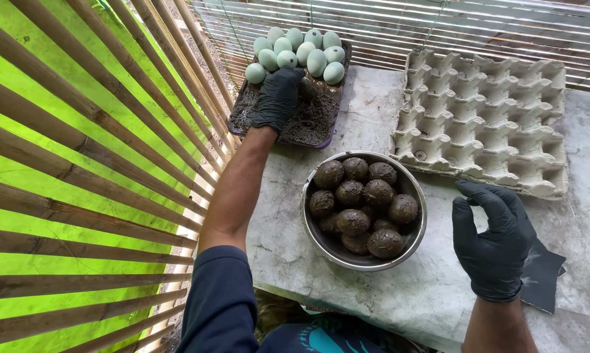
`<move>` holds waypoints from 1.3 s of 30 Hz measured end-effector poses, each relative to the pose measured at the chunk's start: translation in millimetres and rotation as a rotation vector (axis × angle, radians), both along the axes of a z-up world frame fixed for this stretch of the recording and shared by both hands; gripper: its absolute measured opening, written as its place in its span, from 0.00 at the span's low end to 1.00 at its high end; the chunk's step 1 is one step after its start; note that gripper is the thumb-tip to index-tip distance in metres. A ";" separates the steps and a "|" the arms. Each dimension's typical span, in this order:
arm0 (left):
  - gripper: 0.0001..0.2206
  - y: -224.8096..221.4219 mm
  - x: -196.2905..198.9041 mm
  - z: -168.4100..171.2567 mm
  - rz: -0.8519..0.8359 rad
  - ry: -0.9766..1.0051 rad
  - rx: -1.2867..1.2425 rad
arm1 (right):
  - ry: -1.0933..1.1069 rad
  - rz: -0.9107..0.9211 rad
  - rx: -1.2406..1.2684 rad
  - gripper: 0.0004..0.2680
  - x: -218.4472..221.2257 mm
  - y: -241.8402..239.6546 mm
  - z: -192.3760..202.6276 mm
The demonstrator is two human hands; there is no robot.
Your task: Coating duck eggs with a salted mud mixture for preservation and placing them in a bowl.
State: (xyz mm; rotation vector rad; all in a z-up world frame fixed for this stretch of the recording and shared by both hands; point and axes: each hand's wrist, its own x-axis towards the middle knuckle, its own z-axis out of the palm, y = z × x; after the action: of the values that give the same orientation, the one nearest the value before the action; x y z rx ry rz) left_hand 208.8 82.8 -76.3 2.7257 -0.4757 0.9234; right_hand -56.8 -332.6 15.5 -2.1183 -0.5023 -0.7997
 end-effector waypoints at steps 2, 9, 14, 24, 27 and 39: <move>0.06 -6.3 2.3 -4.3 -0.072 -0.052 -0.019 | -0.001 0.000 -0.002 0.06 -0.4 0.1 0.7; 0.14 -25.9 -32.0 16.3 -0.378 0.128 -0.381 | -0.015 -0.015 0.007 0.06 -0.1 -1.0 -1.0; 0.20 -20.4 -31.0 13.1 -0.178 0.027 -0.188 | -0.005 -0.006 0.005 0.06 -1.2 0.7 -0.3; 0.17 -24.3 -71.8 46.5 -0.346 0.110 -0.318 | 0.012 -0.005 0.000 0.06 -2.1 0.5 -1.1; 0.15 -23.0 -69.2 47.9 -0.011 0.194 -0.136 | 0.003 0.011 0.010 0.05 -1.0 2.1 -0.7; 0.12 -14.5 -78.2 40.2 -0.234 0.470 -0.243 | -0.011 0.010 -0.011 0.05 -0.6 3.3 -1.5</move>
State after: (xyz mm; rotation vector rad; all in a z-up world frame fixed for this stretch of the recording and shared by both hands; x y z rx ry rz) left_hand 130.6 68.3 -36.1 2.4797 -0.5301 0.2469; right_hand -57.4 -329.3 13.9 -2.1209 -0.5236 -0.8047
